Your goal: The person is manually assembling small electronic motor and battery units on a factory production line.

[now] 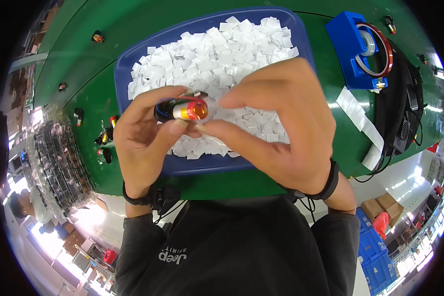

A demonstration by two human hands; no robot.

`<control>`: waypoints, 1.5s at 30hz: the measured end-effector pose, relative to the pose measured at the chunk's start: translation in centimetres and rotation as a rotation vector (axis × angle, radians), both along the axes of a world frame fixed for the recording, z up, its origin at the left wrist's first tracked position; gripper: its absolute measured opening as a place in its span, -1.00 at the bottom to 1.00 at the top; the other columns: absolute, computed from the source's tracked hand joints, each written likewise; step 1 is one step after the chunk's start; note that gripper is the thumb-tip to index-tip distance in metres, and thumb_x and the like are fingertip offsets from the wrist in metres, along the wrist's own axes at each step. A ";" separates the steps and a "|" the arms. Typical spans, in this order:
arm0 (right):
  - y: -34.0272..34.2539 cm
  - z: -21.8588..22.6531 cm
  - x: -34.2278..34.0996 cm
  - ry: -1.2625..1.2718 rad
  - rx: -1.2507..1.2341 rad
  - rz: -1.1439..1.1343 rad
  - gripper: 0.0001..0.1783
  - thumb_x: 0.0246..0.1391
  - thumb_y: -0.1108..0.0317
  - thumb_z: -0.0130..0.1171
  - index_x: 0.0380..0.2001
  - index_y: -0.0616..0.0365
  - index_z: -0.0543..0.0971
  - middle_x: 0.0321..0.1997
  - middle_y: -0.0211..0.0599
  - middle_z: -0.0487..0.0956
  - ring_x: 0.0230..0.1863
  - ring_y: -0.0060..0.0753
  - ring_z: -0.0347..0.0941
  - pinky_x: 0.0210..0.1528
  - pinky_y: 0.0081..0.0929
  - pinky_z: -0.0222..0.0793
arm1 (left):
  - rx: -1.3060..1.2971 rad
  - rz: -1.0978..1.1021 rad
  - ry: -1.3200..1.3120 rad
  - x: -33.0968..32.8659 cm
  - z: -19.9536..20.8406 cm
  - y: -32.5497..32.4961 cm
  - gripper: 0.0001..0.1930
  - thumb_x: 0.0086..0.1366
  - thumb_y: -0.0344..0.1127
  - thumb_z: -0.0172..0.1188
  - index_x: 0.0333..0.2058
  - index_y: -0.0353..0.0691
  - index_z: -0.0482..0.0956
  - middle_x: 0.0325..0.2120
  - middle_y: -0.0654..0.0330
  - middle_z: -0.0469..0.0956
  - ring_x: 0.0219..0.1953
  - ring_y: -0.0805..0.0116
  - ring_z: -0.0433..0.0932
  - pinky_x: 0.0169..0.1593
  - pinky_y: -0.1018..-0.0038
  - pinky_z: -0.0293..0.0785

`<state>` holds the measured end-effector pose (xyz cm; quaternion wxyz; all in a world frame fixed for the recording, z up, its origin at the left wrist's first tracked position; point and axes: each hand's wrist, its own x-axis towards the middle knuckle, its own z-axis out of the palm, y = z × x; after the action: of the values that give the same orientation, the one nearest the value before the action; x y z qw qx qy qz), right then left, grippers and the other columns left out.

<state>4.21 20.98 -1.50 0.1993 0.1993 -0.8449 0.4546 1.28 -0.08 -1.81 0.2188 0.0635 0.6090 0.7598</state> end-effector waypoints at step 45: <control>-0.5 -1.1 1.5 -0.474 -0.155 0.067 -0.76 0.17 0.52 0.17 -0.08 0.27 0.56 -0.23 -0.20 0.59 -0.45 -0.35 0.52 -0.45 -0.55 0.40 | -0.842 -0.253 0.665 -11.4 0.4 1.6 -0.72 0.18 -0.26 0.36 -0.17 -0.26 0.63 -0.51 0.15 0.62 -0.53 0.43 0.54 -0.42 0.49 0.47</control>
<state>5.68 20.49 -2.59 -0.0051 0.0992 -0.8234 0.5587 -10.11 1.54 -1.37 0.1106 0.2798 0.8842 0.3574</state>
